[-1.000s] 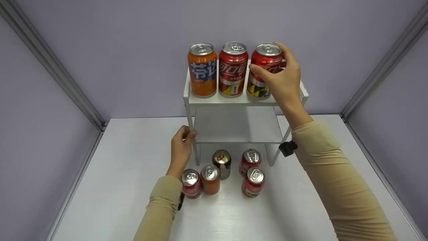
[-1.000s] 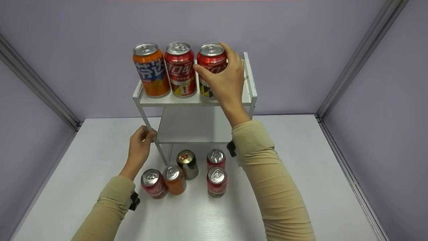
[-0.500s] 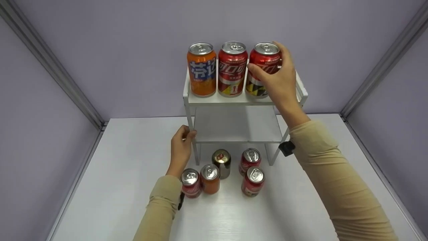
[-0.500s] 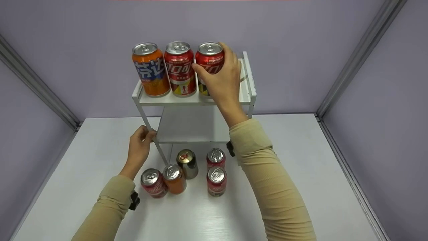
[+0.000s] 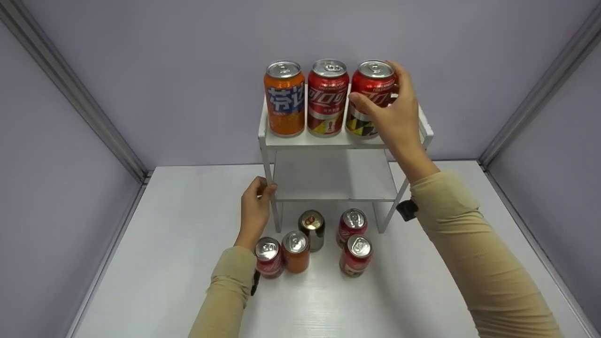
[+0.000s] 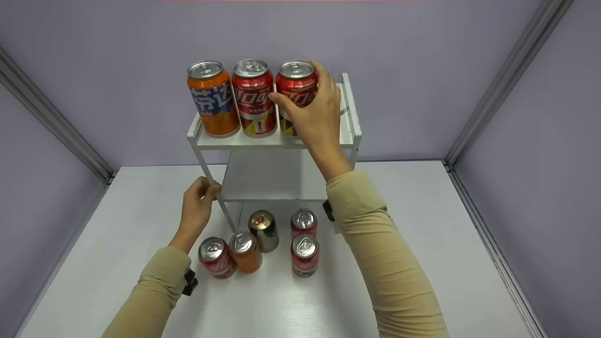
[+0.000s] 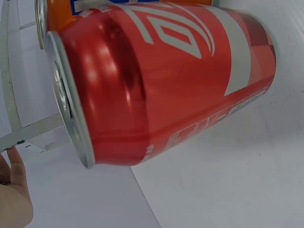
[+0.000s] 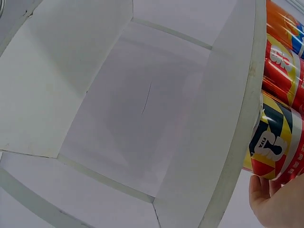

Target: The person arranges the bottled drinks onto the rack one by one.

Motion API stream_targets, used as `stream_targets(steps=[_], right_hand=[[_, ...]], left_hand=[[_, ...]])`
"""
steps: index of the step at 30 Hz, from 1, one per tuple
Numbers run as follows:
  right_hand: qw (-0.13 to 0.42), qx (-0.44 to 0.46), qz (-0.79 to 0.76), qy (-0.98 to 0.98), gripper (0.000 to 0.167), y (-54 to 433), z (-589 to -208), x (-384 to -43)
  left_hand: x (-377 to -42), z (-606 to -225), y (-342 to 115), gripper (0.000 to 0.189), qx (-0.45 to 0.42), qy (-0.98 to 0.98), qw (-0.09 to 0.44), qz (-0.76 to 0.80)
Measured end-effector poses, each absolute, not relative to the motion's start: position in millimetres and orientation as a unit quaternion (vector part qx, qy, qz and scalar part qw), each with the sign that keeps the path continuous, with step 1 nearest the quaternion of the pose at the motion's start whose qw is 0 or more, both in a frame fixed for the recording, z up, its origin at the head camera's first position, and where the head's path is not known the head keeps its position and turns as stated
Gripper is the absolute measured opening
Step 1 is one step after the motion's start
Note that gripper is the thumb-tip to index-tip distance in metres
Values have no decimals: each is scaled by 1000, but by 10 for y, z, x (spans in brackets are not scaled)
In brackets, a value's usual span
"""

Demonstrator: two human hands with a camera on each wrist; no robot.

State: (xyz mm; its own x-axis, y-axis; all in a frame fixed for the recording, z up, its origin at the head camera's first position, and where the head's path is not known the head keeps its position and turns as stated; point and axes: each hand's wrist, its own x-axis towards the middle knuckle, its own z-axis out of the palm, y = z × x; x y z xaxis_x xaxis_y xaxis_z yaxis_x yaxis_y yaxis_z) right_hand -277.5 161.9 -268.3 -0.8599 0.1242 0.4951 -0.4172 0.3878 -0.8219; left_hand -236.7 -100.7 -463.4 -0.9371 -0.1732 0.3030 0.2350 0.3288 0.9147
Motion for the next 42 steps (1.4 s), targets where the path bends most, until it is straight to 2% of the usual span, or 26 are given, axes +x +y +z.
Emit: stream_targets(steps=[7, 14, 27, 36, 42], right_hand=[[256, 98, 549, -790, 83, 1694, -2677, -2720], [295, 107, 568, -761, 71, 1782, -2739, -2590], [353, 196, 618, -675, 53, 1900, -3082, -2194], [321, 240, 577, -711, 51, 1957, -3534, -1920], [298, 235, 552, -743, 52, 1989, -3852, -1848]], left_hand=[[-2381, -4647, -1024, 28, -20, -795, 187, -577], [-2383, -4646, -1033, 20, -14, -797, 179, -577], [-2395, -4642, -1000, 19, -14, -795, 179, -580], [-2362, -4625, -1014, 19, 4, -794, 153, -589], [-2343, -4616, -994, 17, 16, -789, 162, -592]])
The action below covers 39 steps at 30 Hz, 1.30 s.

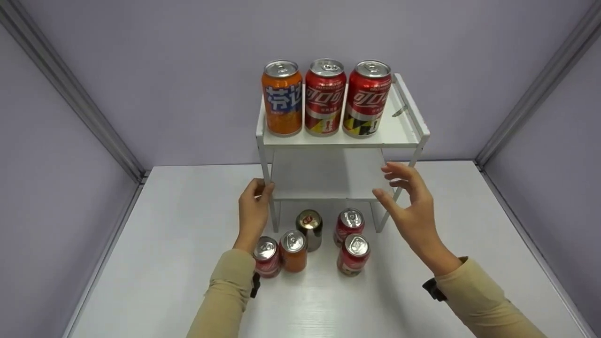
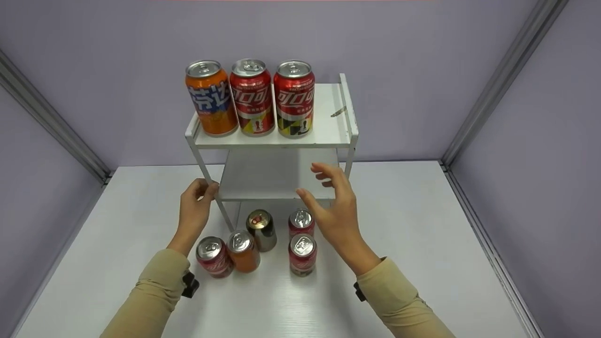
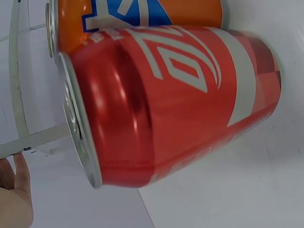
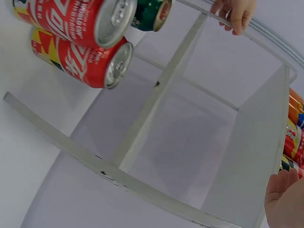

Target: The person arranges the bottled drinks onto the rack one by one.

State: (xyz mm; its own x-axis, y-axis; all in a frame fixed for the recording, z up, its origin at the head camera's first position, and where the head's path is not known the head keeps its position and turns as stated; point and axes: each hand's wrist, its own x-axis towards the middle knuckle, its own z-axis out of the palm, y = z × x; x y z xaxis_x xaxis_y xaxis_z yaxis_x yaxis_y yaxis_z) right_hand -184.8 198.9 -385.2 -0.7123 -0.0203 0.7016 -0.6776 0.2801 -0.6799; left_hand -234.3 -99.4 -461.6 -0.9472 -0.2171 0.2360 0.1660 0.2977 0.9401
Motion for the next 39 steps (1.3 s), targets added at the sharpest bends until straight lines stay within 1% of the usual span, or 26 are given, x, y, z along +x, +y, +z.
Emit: stream_targets(steps=[6, 13, 17, 21, 26, 33, 39], right_hand=[[283, 210, 544, -762, 50, 2012, -4088, -1805], [278, 190, 533, -776, 44, 1978, -4139, -1599], [269, 174, 522, -790, 43, 1993, -4258, -1519], [260, 159, 512, -803, 43, 2005, -4430, -1480], [247, 141, 514, -809, 43, 2000, -4603, -1438], [218, 118, 521, -817, 43, 1990, -4744, -1394], [203, 97, 530, -817, 43, 2009, -4820, -1374]], left_hand=[[-2324, -4592, -966, 18, 21, -781, 167, -601], [-2305, -4536, -969, 21, 11, -787, 147, -599], [-2302, -4519, -978, 24, -2, -786, 138, -603], [-2304, -4505, -979, 25, -12, -781, 138, -609], [-2316, -4472, -965, 21, -16, -775, 147, -615], [-2086, -4061, -863, 19, -5, -759, 149, -633], [-2115, -4100, -873, 20, -4, -757, 147, -637]])
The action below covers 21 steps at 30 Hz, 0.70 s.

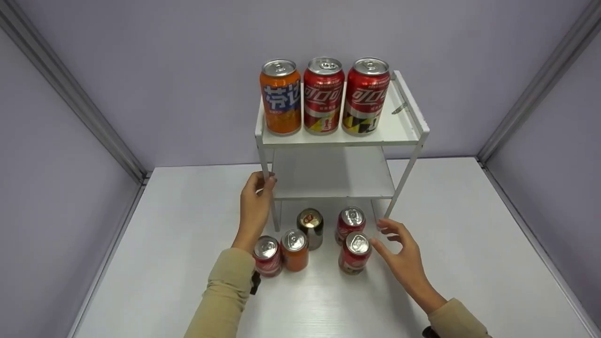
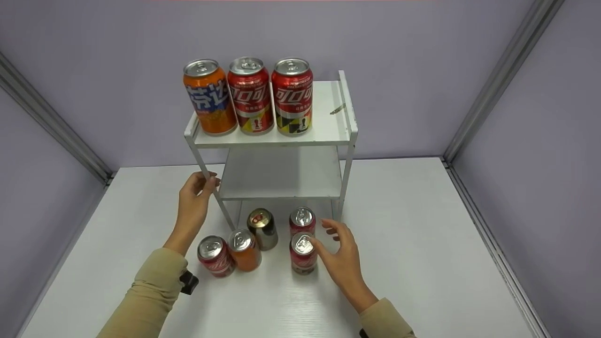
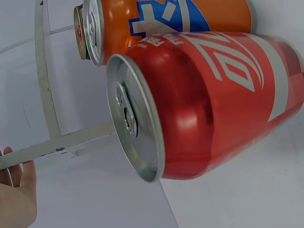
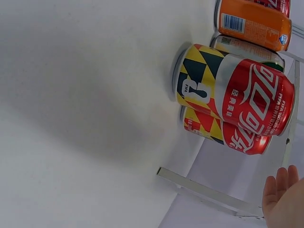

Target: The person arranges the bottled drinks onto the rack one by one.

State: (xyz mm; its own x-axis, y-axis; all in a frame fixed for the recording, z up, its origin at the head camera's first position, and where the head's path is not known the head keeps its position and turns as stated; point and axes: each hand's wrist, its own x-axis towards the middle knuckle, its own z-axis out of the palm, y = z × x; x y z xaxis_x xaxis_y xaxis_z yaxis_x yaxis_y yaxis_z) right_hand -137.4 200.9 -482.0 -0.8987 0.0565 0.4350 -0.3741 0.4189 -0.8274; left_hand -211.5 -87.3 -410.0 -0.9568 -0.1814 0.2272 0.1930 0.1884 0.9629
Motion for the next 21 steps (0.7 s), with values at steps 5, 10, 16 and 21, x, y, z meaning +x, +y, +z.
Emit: stream_targets(steps=[5, 10, 16, 21], right_hand=[[194, 88, 530, -821, 42, 2006, -4854, -1333], [184, 85, 522, -829, 45, 2002, -4991, -1332], [165, 78, 525, -831, 50, 2056, -5361, -1410], [152, 79, 534, -828, 54, 2072, -5500, -1428]], left_hand=[[-2269, -4330, -932, 23, -10, -749, 147, -646], [-2312, -4421, -961, 28, -11, -752, 148, -643], [-2324, -4432, -961, 26, -8, -762, 155, -629], [-2337, -4428, -957, 19, -7, -771, 166, -614]])
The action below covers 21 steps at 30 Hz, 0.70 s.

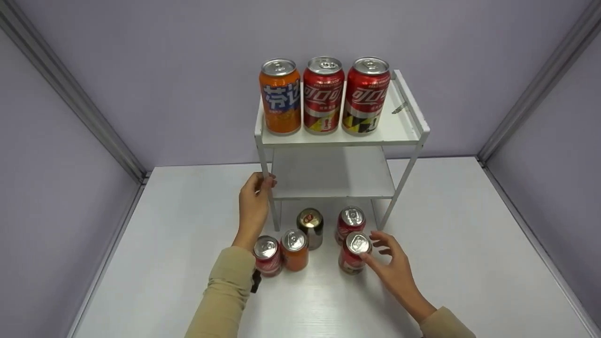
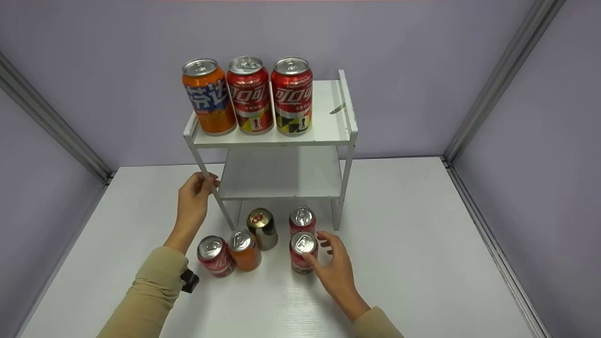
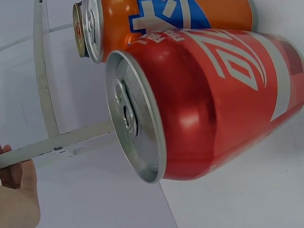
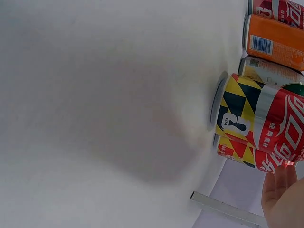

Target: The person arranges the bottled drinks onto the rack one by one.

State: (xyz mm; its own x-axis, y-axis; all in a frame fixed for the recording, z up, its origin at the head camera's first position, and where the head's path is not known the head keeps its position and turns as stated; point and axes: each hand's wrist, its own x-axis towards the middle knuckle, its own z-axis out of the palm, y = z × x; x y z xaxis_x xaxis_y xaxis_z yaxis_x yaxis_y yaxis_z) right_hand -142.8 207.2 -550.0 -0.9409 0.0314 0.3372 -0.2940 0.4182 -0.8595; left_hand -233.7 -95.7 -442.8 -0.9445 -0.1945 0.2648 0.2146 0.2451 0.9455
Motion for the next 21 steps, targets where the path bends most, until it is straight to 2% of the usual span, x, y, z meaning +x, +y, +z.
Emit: stream_targets(steps=[11, 21], right_hand=[[95, 71, 529, -840, 72, 2026, -5619, -1415], [67, 74, 507, -856, 86, 1968, -5710, -1442]], left_hand=[[-2355, -4437, -938, 17, -1, -775, 181, -606], [-2350, -4451, -943, 17, -8, -777, 187, -600]])
